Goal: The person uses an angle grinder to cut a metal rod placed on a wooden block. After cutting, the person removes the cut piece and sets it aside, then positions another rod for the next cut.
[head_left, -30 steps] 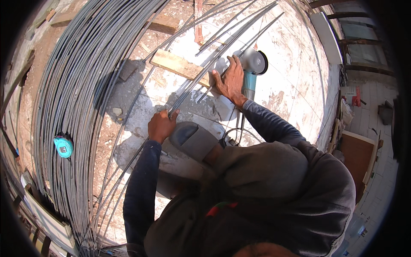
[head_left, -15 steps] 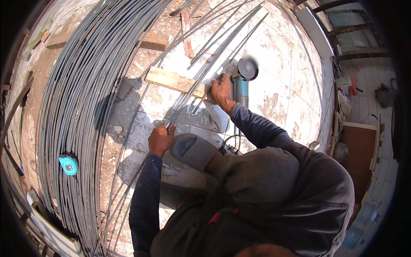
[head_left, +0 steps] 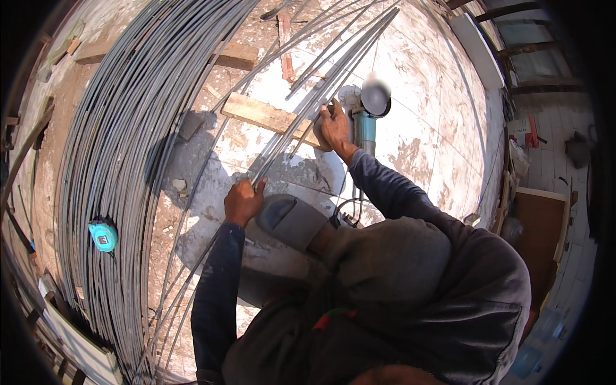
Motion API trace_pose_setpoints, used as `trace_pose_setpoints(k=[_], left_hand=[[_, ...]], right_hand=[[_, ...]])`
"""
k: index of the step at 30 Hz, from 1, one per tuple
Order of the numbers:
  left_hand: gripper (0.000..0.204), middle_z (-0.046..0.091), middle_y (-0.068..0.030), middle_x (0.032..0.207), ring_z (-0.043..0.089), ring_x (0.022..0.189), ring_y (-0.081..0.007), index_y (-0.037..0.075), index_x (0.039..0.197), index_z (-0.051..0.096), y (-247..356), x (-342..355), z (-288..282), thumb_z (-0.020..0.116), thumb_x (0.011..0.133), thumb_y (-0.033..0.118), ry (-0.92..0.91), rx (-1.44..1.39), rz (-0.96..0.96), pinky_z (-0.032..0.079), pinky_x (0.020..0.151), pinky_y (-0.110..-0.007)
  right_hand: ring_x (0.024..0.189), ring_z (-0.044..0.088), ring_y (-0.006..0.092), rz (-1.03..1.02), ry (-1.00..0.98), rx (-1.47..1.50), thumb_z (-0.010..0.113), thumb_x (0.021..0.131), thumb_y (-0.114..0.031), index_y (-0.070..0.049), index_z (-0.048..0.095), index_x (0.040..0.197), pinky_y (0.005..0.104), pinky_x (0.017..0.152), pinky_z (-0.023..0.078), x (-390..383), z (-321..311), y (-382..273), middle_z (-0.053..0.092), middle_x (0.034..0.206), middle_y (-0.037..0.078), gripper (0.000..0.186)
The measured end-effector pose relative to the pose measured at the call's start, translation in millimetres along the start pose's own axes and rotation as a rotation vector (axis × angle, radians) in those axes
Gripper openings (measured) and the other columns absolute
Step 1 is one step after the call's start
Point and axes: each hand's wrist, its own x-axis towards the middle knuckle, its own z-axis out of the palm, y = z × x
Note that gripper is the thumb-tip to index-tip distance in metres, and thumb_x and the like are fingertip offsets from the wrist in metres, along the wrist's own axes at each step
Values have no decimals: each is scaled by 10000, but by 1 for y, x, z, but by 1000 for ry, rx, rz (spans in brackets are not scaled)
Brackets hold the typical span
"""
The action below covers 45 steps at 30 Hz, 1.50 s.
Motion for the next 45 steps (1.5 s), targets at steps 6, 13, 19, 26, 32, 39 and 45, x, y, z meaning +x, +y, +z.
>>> trace_pose_setpoints(k=[6, 13, 19, 26, 32, 39, 45], left_hand=[[628, 673, -266, 883, 658, 883, -445, -1, 875, 668, 1, 1, 0, 495, 932, 600, -32, 4, -9, 516, 787, -515], [624, 665, -273, 858, 653, 870, -452, -11, 862, 656, -3, 1, -3, 514, 923, 593, -45, -3, -46, 511, 762, -513], [635, 667, -266, 845, 651, 849, -451, -26, 925, 639, -7, 6, 1, 553, 900, 602, -60, -61, 31, 507, 749, -507], [539, 681, -173, 850, 671, 676, -277, -21, 1266, 542, -38, -7, -26, 709, 870, 305, -363, -270, -50, 528, 619, -373], [466, 687, -153, 847, 675, 708, -263, 10, 1142, 600, -109, -99, -74, 761, 751, 208, -385, -270, -114, 523, 670, -385], [378, 698, -141, 836, 682, 739, -254, 9, 972, 654, -194, -157, -87, 772, 716, 262, -641, -370, -379, 537, 673, -386], [331, 700, -165, 830, 690, 678, -252, 2, 924, 689, -203, -167, -85, 684, 818, 315, -726, -348, -436, 547, 654, -416]], right_hand=[[973, 668, 377, 214, -133, 129, 634, 906, -372, 158, 542, 1201, 412, 869, 510, 31, 16, -11, 677, 1010, 293, 613], [660, 671, 267, 713, -246, 802, 444, 1045, -222, 54, 501, 1054, 382, 643, 608, 45, 25, -46, 666, 799, 170, 282], [657, 653, 282, 743, -312, 873, 420, 1051, -201, 9, 452, 1023, 412, 632, 610, 56, 21, -36, 600, 773, 129, 214], [702, 644, 299, 723, -337, 868, 444, 1042, -190, 59, 442, 1091, 438, 668, 581, 56, 36, -30, 603, 841, 169, 254], [856, 592, 231, 610, -618, 884, 375, 1053, -194, -7, 515, 989, 350, 883, 464, 96, 39, 59, 597, 896, 107, 242], [1066, 609, 203, -456, -874, -64, 359, 1068, -182, 85, 542, 1190, 293, 991, 422, 149, 34, 125, 645, 1157, 126, 346], [1000, 603, 199, -474, -878, -204, 420, 1040, -165, 70, 556, 1148, 298, 963, 425, 148, 25, 111, 643, 1087, 106, 293]])
